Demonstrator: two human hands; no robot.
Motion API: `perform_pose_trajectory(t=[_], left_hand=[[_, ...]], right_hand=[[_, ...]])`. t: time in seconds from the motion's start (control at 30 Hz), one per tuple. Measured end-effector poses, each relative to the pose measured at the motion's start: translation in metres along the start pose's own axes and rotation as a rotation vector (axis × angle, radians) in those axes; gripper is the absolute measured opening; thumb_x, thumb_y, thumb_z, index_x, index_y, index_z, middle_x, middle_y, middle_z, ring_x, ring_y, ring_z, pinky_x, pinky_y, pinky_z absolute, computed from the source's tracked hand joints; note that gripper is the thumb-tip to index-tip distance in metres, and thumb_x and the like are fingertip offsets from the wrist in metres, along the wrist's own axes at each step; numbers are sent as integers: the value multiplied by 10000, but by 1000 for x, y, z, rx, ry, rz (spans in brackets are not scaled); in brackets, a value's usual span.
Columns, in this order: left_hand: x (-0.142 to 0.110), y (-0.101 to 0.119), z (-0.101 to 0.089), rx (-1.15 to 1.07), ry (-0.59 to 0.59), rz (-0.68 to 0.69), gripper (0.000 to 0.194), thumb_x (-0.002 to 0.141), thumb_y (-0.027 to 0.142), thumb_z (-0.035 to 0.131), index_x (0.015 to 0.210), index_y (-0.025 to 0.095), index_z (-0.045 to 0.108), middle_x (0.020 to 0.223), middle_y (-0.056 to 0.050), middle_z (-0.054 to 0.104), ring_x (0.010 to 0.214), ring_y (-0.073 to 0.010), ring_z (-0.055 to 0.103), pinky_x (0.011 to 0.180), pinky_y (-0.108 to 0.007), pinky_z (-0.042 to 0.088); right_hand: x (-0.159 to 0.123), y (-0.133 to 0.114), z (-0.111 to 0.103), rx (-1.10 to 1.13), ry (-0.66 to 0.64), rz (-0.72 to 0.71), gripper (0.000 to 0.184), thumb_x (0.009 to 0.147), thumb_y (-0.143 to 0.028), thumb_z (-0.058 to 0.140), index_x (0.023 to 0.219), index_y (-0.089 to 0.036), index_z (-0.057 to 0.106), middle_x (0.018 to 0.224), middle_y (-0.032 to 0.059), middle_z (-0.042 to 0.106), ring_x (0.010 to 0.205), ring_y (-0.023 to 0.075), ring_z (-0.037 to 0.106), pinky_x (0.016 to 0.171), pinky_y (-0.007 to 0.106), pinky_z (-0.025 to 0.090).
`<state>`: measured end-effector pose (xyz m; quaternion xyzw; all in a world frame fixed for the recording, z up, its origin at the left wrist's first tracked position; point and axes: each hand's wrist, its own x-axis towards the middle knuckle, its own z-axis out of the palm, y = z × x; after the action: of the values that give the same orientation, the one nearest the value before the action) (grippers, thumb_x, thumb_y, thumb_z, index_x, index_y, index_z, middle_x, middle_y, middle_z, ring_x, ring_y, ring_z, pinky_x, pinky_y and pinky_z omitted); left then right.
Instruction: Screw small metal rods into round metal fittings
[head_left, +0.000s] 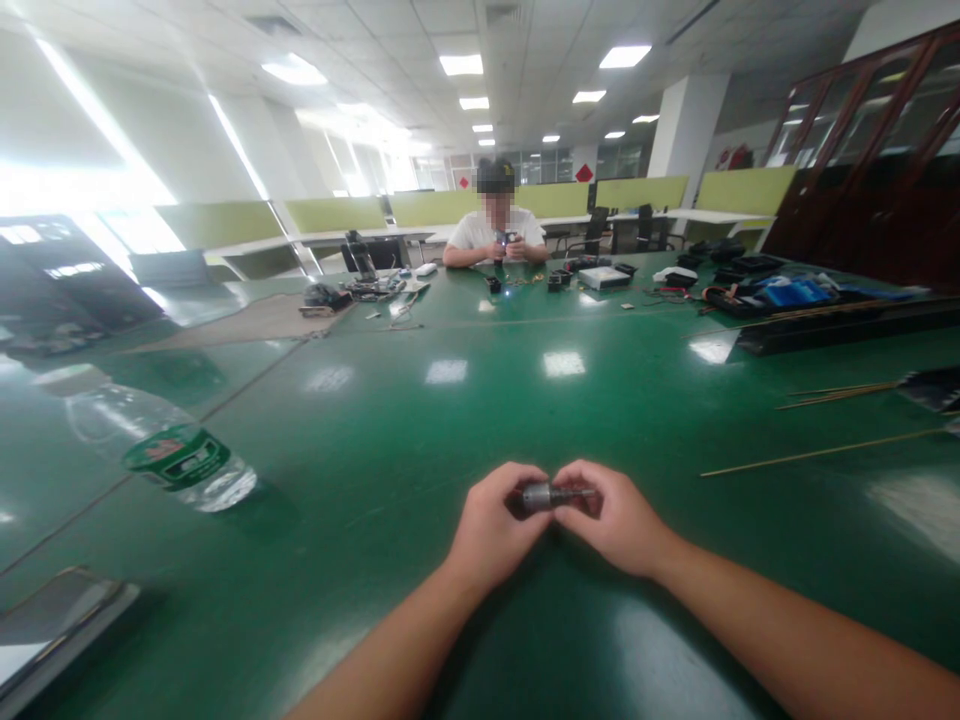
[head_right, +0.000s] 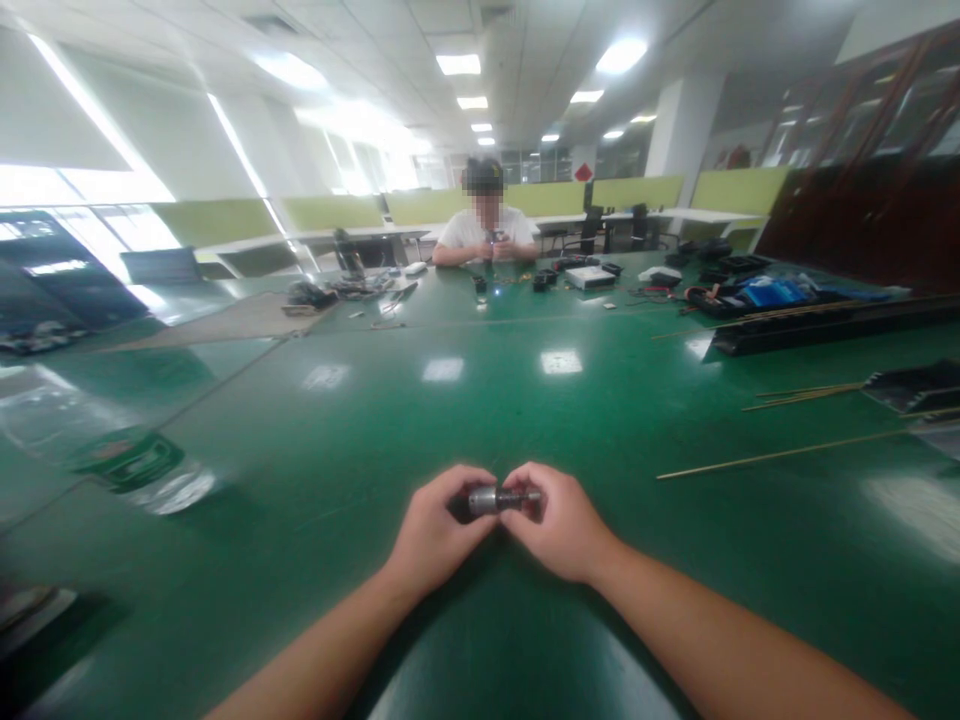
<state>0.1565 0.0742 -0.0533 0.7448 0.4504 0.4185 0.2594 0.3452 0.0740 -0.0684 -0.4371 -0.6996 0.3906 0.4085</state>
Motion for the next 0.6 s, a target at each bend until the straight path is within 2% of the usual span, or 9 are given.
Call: perform_pose_trajectory(t=[0.1,0.6], left_hand=[[0,1,0,8,-11,18,194,718,137,706,900,199,678,887,-20,687,822,-170,627,753,-275,485],[0,0,0,9,-22,24,181,731,162,707,907,199,685,893,-28,690,835,-177,630,765,-282,479]], right_hand=[[0,0,0,4,-6,-1,167,786,-174,648,953,-184,650,887,29,686,786,169,638,713,270,504],[0,-2,-2,3,-11,0,173,768,-145,642,936,-183,658,878,29,694,811,178,650,752,283,511]])
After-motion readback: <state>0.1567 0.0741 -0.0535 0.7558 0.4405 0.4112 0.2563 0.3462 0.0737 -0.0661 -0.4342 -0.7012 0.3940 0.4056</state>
